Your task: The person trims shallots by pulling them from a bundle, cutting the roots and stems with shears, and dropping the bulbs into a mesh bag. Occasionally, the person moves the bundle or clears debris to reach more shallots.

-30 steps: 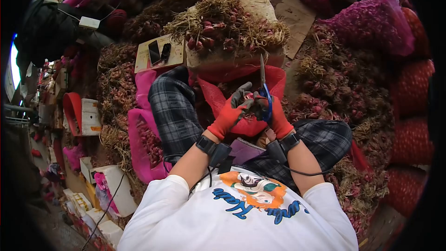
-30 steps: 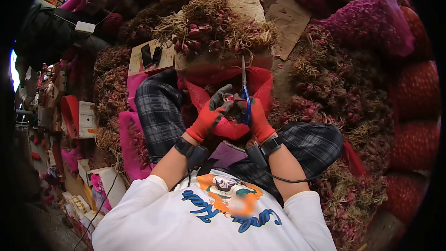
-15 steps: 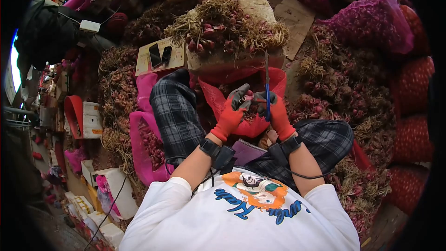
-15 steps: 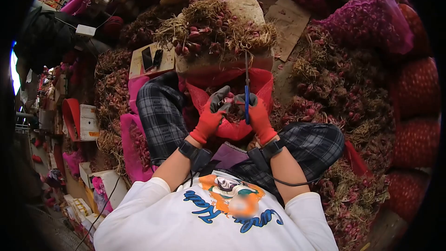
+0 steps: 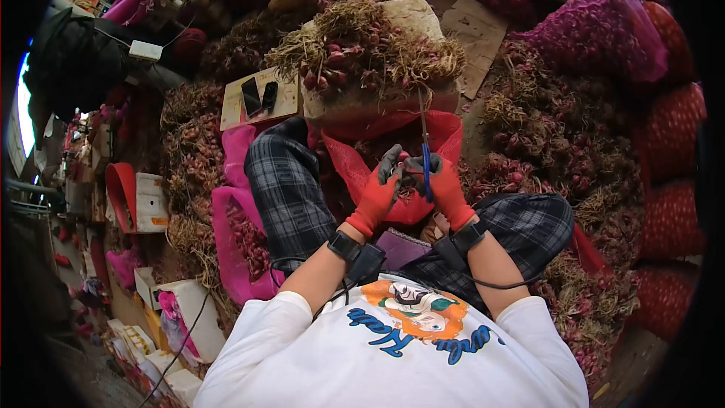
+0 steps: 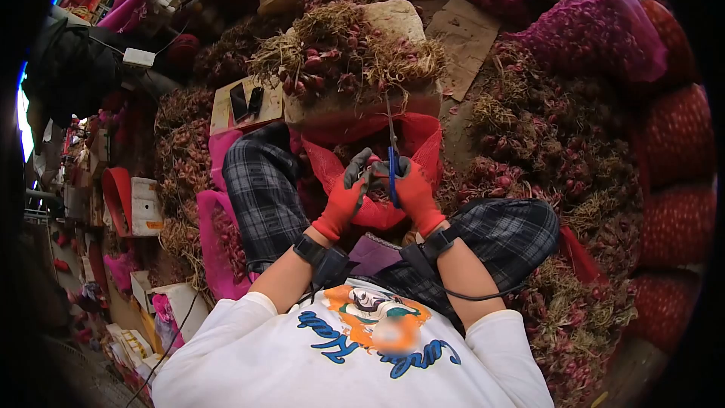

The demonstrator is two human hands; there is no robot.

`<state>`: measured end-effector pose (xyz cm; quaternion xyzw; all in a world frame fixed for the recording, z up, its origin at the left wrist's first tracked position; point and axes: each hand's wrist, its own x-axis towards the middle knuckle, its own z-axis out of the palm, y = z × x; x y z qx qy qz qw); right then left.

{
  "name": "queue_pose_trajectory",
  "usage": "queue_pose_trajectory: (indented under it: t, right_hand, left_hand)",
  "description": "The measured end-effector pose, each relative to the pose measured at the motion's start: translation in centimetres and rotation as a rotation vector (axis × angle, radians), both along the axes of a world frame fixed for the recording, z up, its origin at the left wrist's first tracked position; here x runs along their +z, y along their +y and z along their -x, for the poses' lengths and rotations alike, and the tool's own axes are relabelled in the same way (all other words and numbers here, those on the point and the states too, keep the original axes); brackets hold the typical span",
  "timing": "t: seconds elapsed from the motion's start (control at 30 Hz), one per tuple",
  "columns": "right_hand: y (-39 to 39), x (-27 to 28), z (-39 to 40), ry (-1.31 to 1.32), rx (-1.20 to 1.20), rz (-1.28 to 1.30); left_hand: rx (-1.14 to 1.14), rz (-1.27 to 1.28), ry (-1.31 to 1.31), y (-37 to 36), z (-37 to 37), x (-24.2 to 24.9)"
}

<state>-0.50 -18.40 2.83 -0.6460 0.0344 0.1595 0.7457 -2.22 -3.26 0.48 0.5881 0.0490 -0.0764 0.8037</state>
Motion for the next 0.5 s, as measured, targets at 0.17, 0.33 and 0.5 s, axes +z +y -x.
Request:
queue_pose_trajectory:
  t: [0.17, 0.33, 0.5]
  right_hand:
    - [-0.4, -2.3, -0.2, -0.097, -0.027, 0.265]
    - [-0.7, -2.9, -0.4, 0.019, 0.019, 0.1]
    - [-0.3, -1.2, -0.3, -0.204, 0.011, 0.252]
  left_hand:
    - [-0.1, -0.433, -0.047, -0.1, 1.3, -0.9]
    - [-0.004, -0.038, -0.027, -0.9, 0.7, 0.3]
    - [-0.156, -0.14, 0.072, 0.2, 0.6, 2.3]
